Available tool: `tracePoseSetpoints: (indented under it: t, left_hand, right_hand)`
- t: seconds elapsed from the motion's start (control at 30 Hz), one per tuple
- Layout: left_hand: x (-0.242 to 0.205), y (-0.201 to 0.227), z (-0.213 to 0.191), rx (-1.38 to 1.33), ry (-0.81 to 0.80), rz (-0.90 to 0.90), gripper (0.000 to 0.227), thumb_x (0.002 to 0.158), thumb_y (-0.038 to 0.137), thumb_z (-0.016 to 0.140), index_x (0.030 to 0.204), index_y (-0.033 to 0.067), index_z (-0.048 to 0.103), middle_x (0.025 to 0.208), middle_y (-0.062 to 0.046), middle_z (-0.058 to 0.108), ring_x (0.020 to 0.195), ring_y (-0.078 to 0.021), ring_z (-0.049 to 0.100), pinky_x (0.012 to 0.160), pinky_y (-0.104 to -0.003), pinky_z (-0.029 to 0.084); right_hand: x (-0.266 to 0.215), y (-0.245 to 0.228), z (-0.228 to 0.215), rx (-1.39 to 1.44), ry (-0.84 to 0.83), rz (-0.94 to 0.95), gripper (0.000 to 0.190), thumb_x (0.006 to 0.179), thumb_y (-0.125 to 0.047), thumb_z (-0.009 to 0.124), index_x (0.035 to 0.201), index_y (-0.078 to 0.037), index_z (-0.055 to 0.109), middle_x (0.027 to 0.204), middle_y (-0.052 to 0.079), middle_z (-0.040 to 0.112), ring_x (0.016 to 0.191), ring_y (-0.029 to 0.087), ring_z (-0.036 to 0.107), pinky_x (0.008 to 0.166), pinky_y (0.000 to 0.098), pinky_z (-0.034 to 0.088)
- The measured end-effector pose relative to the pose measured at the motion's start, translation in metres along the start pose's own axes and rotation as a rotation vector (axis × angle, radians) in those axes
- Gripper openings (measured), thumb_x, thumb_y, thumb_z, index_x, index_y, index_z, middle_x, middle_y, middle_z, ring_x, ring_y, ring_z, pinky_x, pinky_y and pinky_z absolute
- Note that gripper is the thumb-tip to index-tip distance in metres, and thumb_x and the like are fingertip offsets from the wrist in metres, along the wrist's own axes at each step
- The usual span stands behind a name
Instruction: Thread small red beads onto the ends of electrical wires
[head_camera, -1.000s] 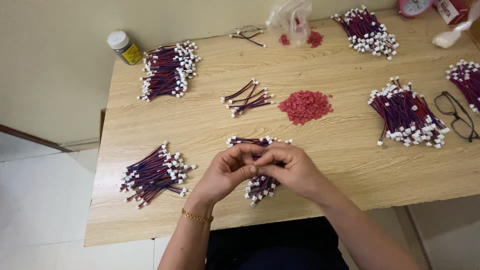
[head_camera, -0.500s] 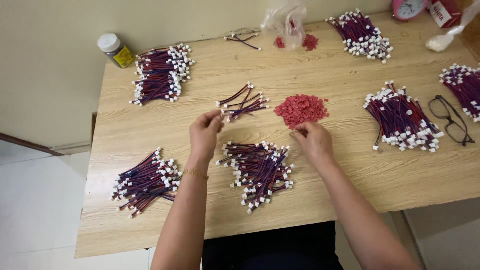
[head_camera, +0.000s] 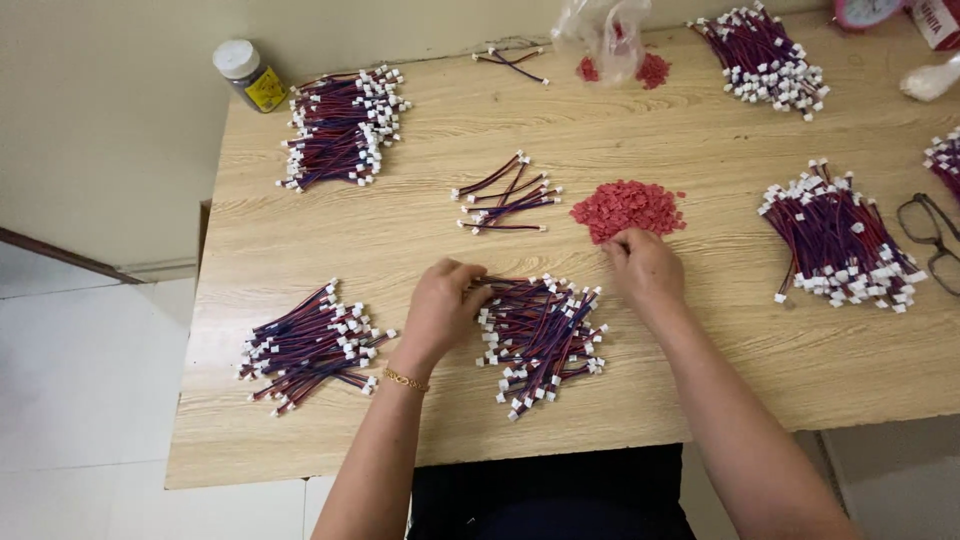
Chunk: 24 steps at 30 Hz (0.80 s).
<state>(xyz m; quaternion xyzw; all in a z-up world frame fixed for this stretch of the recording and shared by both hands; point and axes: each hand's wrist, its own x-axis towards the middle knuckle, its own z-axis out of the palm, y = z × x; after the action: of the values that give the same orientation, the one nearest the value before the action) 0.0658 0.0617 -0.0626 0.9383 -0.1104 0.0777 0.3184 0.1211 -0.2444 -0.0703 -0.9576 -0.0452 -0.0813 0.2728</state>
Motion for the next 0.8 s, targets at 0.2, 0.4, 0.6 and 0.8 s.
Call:
tracePoseSetpoints:
  t: [0.2, 0.4, 0.6, 0.8]
  left_hand:
    - [-0.005, -0.001, 0.009, 0.054, 0.105, -0.001, 0.017, 0.081, 0.024, 0.074, 0.098, 0.0259, 0.072, 0.093, -0.002, 0.059, 0.087, -0.0283, 0.064, 0.075, -0.038, 0.055]
    - [-0.032, 0.001, -0.034, 0.08, -0.03, -0.106, 0.027, 0.079, 0.025, 0.074, 0.105, 0.0165, 0.07, 0.095, -0.015, 0.062, 0.091, -0.04, 0.065, 0.078, -0.047, 0.054]
    - [-0.039, -0.012, -0.018, 0.151, -0.096, -0.211, 0.014, 0.079, 0.029, 0.072, 0.092, 0.0248, 0.074, 0.093, -0.003, 0.064, 0.09, -0.0268, 0.069, 0.075, -0.035, 0.058]
    - [-0.037, 0.018, -0.057, -0.155, 0.01, -0.271, 0.018, 0.084, 0.019, 0.07, 0.101, 0.0112, 0.071, 0.088, -0.014, 0.072, 0.086, -0.0325, 0.071, 0.071, -0.045, 0.055]
  right_hand:
    - [-0.029, -0.039, -0.025, 0.218, 0.061, 0.15, 0.014, 0.091, -0.023, 0.068, 0.099, -0.012, 0.07, 0.086, 0.016, 0.07, 0.088, 0.033, 0.068, 0.076, 0.0445, 0.053]
    - [-0.03, -0.028, -0.018, 0.878, 0.048, 0.201, 0.014, 0.089, -0.003, 0.067, 0.103, -0.001, 0.064, 0.084, 0.008, 0.063, 0.071, 0.011, 0.063, 0.061, 0.0208, 0.058]
    - [-0.046, -0.087, -0.049, 1.038, -0.021, 0.118, 0.03, 0.082, 0.004, 0.068, 0.111, -0.001, 0.062, 0.09, 0.007, 0.065, 0.074, 0.012, 0.066, 0.064, 0.0245, 0.059]
    - [-0.052, -0.103, -0.044, 1.052, -0.081, 0.051, 0.023, 0.084, -0.002, 0.071, 0.106, 0.001, 0.065, 0.087, 0.009, 0.067, 0.072, 0.011, 0.064, 0.062, 0.0221, 0.058]
